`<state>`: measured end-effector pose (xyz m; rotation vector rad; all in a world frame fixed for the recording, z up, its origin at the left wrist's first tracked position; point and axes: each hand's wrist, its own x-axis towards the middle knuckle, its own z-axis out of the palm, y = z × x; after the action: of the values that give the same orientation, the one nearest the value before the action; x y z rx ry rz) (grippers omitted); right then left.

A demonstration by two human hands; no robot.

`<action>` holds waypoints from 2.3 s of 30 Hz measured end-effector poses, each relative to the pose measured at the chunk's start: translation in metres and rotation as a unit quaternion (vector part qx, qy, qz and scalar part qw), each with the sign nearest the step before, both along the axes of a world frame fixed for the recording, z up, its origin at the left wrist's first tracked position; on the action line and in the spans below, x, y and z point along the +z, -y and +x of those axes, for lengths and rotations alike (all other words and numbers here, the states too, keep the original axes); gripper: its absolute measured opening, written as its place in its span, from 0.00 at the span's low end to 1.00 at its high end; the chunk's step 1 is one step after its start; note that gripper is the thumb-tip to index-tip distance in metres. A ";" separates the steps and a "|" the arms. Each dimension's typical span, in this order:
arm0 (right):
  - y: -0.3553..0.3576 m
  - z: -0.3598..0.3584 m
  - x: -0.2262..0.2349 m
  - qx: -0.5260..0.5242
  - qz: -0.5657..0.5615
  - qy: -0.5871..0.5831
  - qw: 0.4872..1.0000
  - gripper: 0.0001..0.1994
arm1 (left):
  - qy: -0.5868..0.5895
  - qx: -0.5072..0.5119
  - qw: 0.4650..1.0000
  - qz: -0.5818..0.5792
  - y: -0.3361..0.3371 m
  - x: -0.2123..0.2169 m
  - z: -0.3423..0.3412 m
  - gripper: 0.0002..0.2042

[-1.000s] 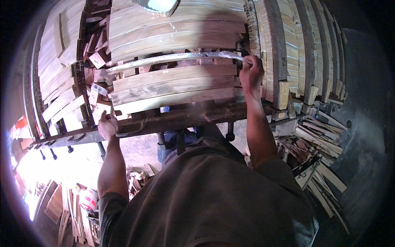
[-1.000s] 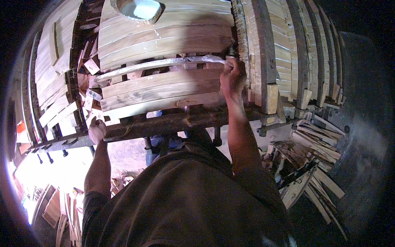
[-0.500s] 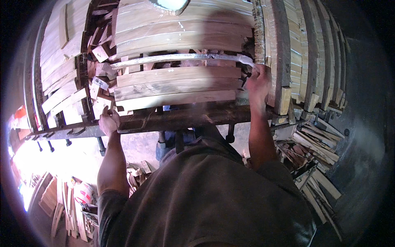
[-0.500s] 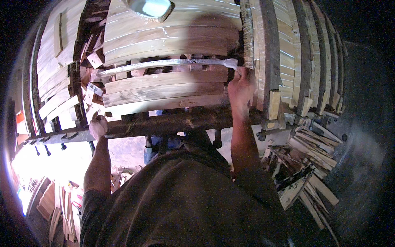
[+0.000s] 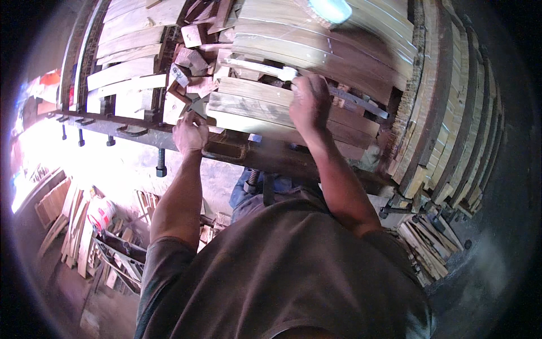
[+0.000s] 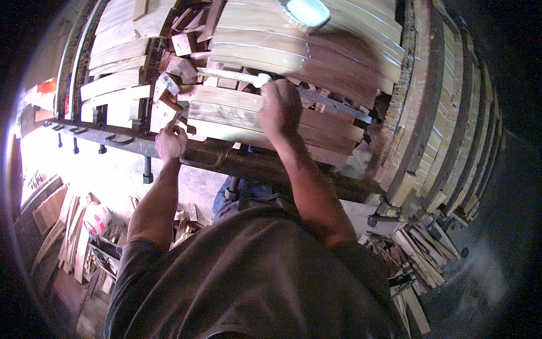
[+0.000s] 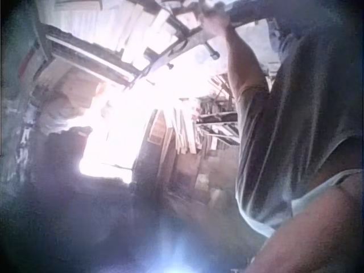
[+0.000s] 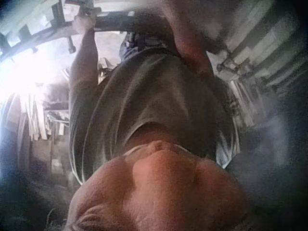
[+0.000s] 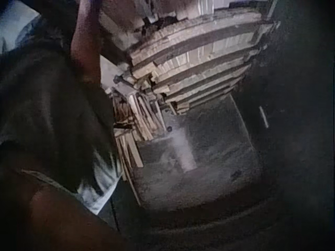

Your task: The person applies glue to wooden slats using a brush and a container. They repeatedly dip the brush into the container and spread the glue along the length of each slat, then place the slats into a curved wooden frame.

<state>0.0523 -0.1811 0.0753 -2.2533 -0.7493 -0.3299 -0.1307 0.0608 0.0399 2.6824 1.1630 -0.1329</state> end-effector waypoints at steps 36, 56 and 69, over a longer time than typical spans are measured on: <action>0.266 -0.003 -0.039 -0.294 0.200 -0.159 0.921 0.04 | -0.043 -0.003 0.999 0.022 -0.002 -0.014 0.000 0.17; -0.009 0.005 0.023 -0.065 0.144 -0.148 0.976 0.12 | 0.021 -0.004 0.999 0.042 -0.006 -0.026 -0.011 0.14; -0.015 0.157 0.007 -0.224 0.119 0.072 0.965 0.08 | 0.015 -0.035 0.999 0.014 -0.004 -0.017 -0.005 0.13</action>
<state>0.2096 -0.1665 0.0822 -2.1635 -0.2413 -0.7650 -0.1355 0.0645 0.0232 2.7403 1.0713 -0.0891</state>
